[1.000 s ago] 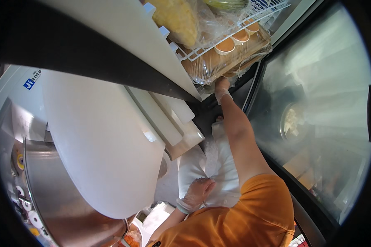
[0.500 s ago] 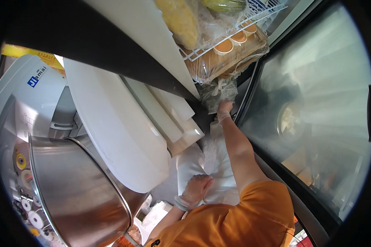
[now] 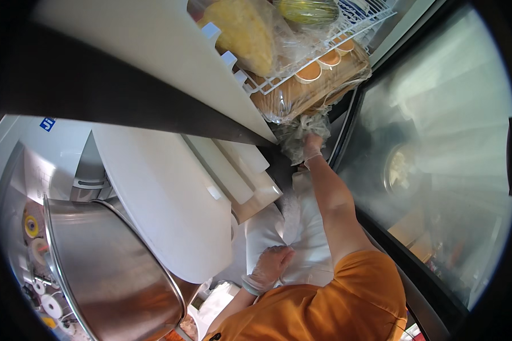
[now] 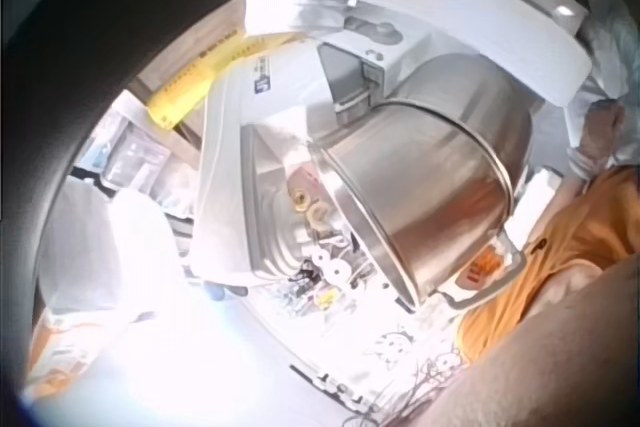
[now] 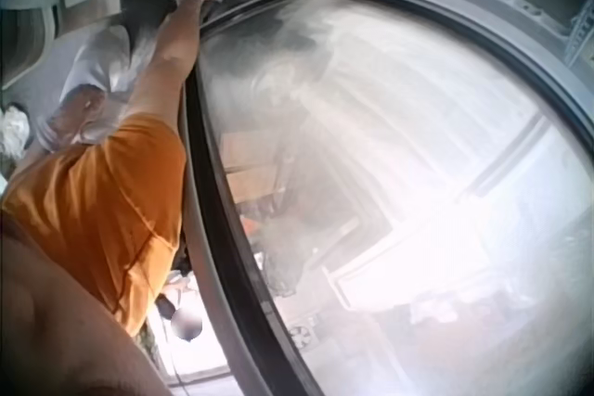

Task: The person retrieves a bag of green paste from a refrigerator, places it on a metal counter, and then picks up a tray of small round orange items, inspecting one by hand.

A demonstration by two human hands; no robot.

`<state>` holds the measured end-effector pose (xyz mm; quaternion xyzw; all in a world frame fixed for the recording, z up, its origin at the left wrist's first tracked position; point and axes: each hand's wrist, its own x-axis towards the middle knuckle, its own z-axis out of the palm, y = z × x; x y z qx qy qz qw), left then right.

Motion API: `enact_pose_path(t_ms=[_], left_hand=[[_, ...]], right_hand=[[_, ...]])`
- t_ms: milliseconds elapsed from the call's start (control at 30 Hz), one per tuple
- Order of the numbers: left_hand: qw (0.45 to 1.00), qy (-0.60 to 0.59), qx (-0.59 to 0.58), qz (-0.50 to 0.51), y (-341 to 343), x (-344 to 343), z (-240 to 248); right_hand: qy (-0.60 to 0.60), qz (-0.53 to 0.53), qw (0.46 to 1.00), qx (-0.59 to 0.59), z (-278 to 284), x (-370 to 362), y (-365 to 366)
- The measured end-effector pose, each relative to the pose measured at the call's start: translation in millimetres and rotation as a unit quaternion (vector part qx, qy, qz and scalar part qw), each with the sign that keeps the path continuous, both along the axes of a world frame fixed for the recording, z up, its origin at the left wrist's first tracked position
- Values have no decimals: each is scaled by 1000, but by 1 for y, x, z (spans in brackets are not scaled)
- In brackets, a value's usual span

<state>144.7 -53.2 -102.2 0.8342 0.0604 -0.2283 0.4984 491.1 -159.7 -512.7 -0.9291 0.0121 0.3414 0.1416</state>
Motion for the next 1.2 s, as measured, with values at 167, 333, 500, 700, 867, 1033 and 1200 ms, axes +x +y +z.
enact_pose_path(t_ms=[167, 333, 500, 700, 867, 1033, 1200], left_hand=[[998, 9, 30, 59, -8, -9, -15], [997, 38, 16, 67, -6, -8, -10], [996, 39, 11, 80, -16, -22, -6], [995, 3, 30, 90, -11, -19, 11], [990, -27, 59, 127, -13, -24, 12], [990, -38, 50, 123, -7, -28, 24], [990, -60, 42, 117, -1, -40, 28]], right_hand=[[42, -419, 880, 219, 122, 1, 83], [7, -362, 926, 107, 136, 11, 87], [21, -344, 932, 112, 123, 10, 71], [33, -62, 996, -64, 65, 21, 47], [8, 51, 995, -80, 90, -4, 48], [1, 82, 992, -91, 106, -22, 20], [-14, 105, 991, -87, 126, -62, -7]])
